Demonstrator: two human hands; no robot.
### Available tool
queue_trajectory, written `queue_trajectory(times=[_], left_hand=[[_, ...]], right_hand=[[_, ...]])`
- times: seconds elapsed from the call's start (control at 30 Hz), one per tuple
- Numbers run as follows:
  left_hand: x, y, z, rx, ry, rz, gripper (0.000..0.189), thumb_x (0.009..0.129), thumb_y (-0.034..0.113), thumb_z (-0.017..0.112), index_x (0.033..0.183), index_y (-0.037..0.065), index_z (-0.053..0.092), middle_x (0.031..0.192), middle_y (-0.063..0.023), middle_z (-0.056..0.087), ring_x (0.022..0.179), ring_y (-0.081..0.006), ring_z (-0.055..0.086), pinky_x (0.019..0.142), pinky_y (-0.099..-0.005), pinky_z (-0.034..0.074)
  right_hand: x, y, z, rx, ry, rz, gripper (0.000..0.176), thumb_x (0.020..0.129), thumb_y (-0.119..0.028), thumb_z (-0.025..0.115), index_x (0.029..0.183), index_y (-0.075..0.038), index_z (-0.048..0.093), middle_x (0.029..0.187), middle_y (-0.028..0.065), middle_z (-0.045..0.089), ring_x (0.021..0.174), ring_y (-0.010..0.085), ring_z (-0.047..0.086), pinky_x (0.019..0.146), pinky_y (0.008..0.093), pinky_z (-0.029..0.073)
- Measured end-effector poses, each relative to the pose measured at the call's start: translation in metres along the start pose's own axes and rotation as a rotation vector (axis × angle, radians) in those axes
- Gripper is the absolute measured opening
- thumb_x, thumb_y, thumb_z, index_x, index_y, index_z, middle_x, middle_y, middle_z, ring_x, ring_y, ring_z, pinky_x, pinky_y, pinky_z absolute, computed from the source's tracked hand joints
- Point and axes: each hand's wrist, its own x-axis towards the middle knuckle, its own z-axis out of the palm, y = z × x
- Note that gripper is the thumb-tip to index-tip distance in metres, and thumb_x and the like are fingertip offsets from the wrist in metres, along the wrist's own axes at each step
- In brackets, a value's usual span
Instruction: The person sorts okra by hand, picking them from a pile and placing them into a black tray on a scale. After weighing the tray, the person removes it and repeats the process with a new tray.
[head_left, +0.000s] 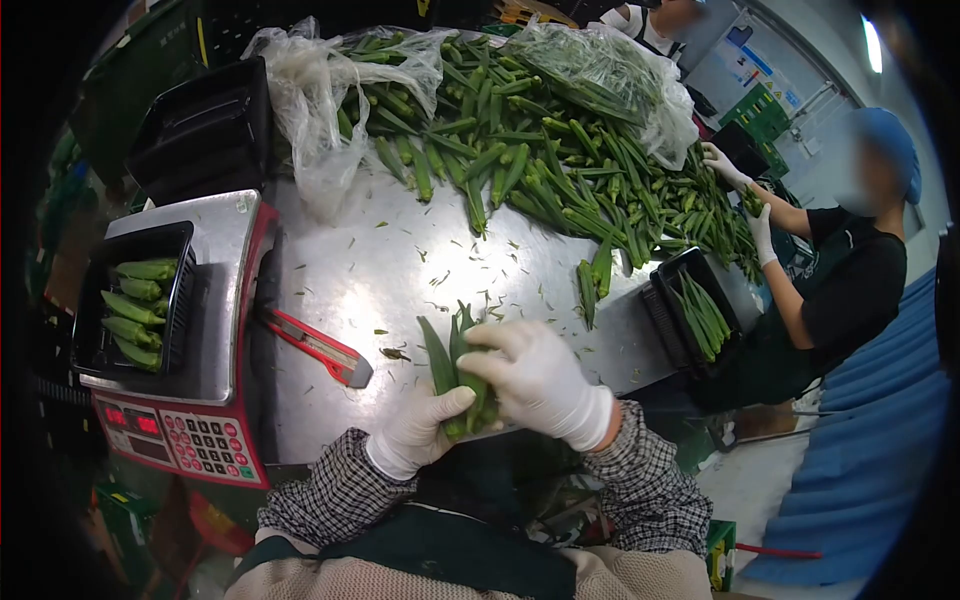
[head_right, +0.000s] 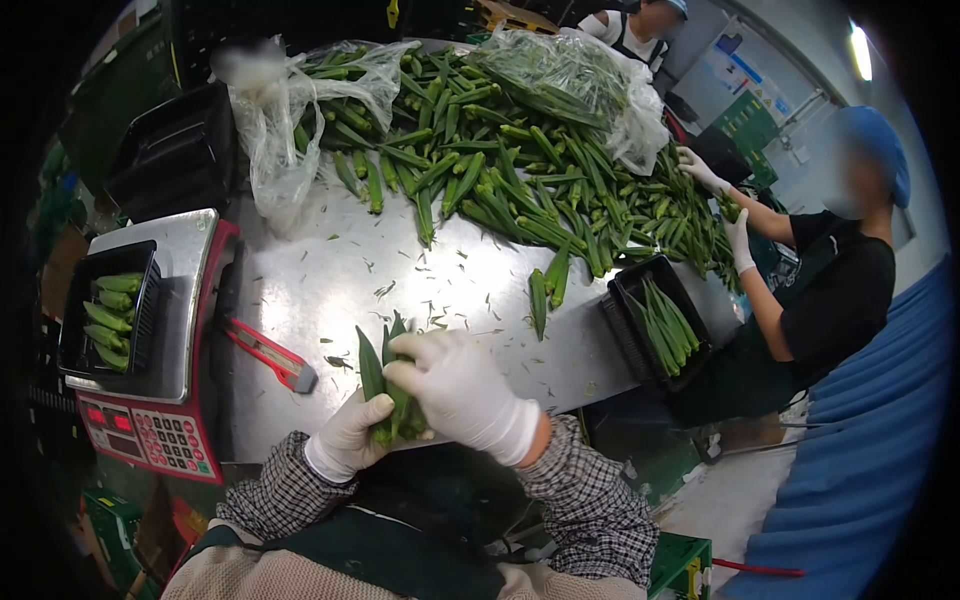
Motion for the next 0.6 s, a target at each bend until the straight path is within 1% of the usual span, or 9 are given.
queue_trajectory(times=[0.03, 0.07, 0.17, 0.23, 0.27, 0.37, 0.43, 0.53, 0.6], left_hand=[[-0.001, 0.0, 0.003, 0.0, 0.011, -0.006, 0.046, 0.084, 0.015, 0.061, 0.124, 0.002, 0.041, 0.115, -0.0125, 0.052, 0.098, -0.0251, 0.059, 0.086, -0.0378, 0.051], [0.0, 0.0, 0.006, 0.034, 0.016, 0.055, 0.047, 0.083, 0.012, 0.061, 0.124, 0.001, 0.041, 0.112, -0.0128, 0.054, 0.098, -0.0246, 0.059, 0.086, -0.0372, 0.05], [-0.004, 0.006, 0.002, 0.067, 0.005, -0.022, 0.053, 0.081, 0.011, 0.061, 0.128, -0.001, 0.037, 0.109, -0.0146, 0.057, 0.101, -0.0276, 0.059, 0.088, -0.0403, 0.049], [-0.005, 0.006, 0.004, 0.042, -0.029, 0.019, 0.055, 0.08, 0.008, 0.06, 0.129, -0.002, 0.036, 0.111, -0.016, 0.058, 0.102, -0.0287, 0.059, 0.09, -0.0415, 0.048], [-0.004, 0.005, 0.004, 0.024, -0.06, 0.036, 0.056, 0.079, 0.008, 0.06, 0.129, -0.002, 0.036, 0.112, -0.0164, 0.057, 0.103, -0.0289, 0.059, 0.09, -0.0416, 0.048], [-0.004, 0.009, 0.008, -0.056, -0.132, 0.035, 0.054, 0.078, 0.007, 0.062, 0.127, 0.0, 0.038, 0.111, -0.0147, 0.056, 0.104, -0.0256, 0.058, 0.091, -0.0393, 0.047], [-0.005, 0.011, 0.01, -0.066, -0.164, 0.034, 0.056, 0.078, 0.007, 0.062, 0.128, 0.001, 0.037, 0.112, -0.0146, 0.056, 0.105, -0.0254, 0.057, 0.091, -0.04, 0.046], [-0.004, 0.01, 0.009, -0.048, -0.194, 0.047, 0.058, 0.078, 0.007, 0.062, 0.129, 0.0, 0.036, 0.113, -0.0141, 0.055, 0.105, -0.0244, 0.056, 0.091, -0.0386, 0.046], [-0.002, 0.007, 0.006, 0.019, -0.151, 0.08, 0.058, 0.078, 0.007, 0.062, 0.129, 0.0, 0.036, 0.112, -0.0138, 0.055, 0.105, -0.0238, 0.057, 0.09, -0.0373, 0.046]], right_hand=[[0.003, -0.003, 0.007, 0.013, -0.009, -0.04, 0.035, 0.06, -0.001, 0.059, 0.093, -0.009, 0.062, 0.101, 0.0079, 0.06, 0.086, 0.0271, 0.058, 0.075, 0.0362, 0.046], [0.006, -0.007, 0.005, 0.04, -0.027, -0.035, 0.033, 0.066, 0.004, 0.056, 0.097, -0.007, 0.062, 0.102, 0.0098, 0.059, 0.086, 0.0272, 0.057, 0.074, 0.0358, 0.047], [0.005, 0.02, -0.001, 0.017, 0.239, 0.09, 0.036, 0.068, -0.005, 0.059, 0.104, -0.003, 0.056, 0.1, 0.0135, 0.057, 0.087, 0.0309, 0.056, 0.079, 0.0385, 0.045], [-0.003, 0.068, -0.009, 0.27, 0.273, 0.663, 0.033, 0.074, -0.005, 0.056, 0.107, -0.002, 0.055, 0.1, 0.0173, 0.056, 0.091, 0.0348, 0.054, 0.082, 0.0404, 0.044], [-0.023, 0.12, 0.0, -0.145, 0.333, 0.499, 0.033, 0.077, -0.008, 0.057, 0.109, -0.001, 0.054, 0.102, 0.0192, 0.055, 0.095, 0.0356, 0.053, 0.082, 0.0419, 0.044], [-0.047, 0.175, -0.007, -0.473, 0.215, 0.827, 0.042, 0.08, -0.028, 0.061, 0.112, -0.002, 0.054, 0.107, 0.0187, 0.053, 0.099, 0.0362, 0.054, 0.082, 0.0426, 0.046], [-0.05, 0.194, -0.006, -0.524, 0.114, 1.03, 0.049, 0.078, -0.033, 0.063, 0.114, -0.002, 0.054, 0.106, 0.0187, 0.057, 0.098, 0.0363, 0.056, 0.082, 0.0421, 0.046], [-0.043, 0.197, -0.005, -0.421, 0.014, 1.179, 0.052, 0.076, -0.033, 0.064, 0.115, 0.001, 0.054, 0.104, 0.0193, 0.061, 0.096, 0.0348, 0.059, 0.083, 0.0413, 0.047], [-0.054, 0.213, 0.0, -0.381, 0.024, 1.145, 0.052, 0.075, -0.031, 0.064, 0.114, 0.003, 0.054, 0.103, 0.0202, 0.062, 0.096, 0.032, 0.06, 0.084, 0.0394, 0.047]])
